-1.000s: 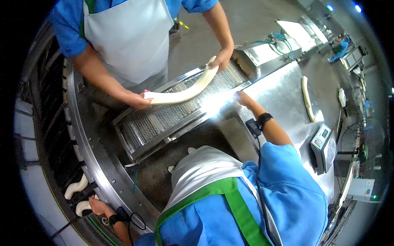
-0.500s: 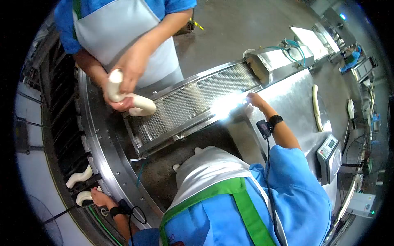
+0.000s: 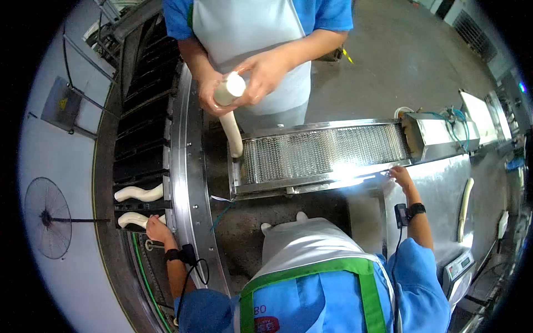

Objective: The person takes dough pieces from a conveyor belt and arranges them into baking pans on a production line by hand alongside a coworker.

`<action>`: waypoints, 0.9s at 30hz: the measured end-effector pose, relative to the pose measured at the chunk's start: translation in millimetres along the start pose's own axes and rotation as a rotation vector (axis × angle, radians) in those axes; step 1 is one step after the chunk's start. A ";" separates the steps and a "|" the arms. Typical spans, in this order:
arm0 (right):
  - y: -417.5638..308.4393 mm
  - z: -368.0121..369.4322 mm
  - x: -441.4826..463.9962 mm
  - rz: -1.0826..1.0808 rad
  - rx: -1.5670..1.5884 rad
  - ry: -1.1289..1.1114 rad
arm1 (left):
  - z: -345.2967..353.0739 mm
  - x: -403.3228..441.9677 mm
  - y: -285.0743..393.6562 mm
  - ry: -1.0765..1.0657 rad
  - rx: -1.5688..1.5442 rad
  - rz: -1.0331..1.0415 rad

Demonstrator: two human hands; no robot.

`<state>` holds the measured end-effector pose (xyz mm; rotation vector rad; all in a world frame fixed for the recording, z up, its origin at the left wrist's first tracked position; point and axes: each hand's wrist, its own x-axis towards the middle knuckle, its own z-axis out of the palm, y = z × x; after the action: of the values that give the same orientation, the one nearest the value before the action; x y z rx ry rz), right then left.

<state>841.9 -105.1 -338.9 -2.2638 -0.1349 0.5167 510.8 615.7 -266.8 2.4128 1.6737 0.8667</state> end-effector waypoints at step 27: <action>-35.3 -1.7 6.9 0.393 0.112 0.058 | -15.6 -11.0 -39.7 -0.103 0.087 -0.110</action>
<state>851.2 -80.5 -314.3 -2.1982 0.3668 0.6425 467.2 618.0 -273.0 2.3490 1.8208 0.6561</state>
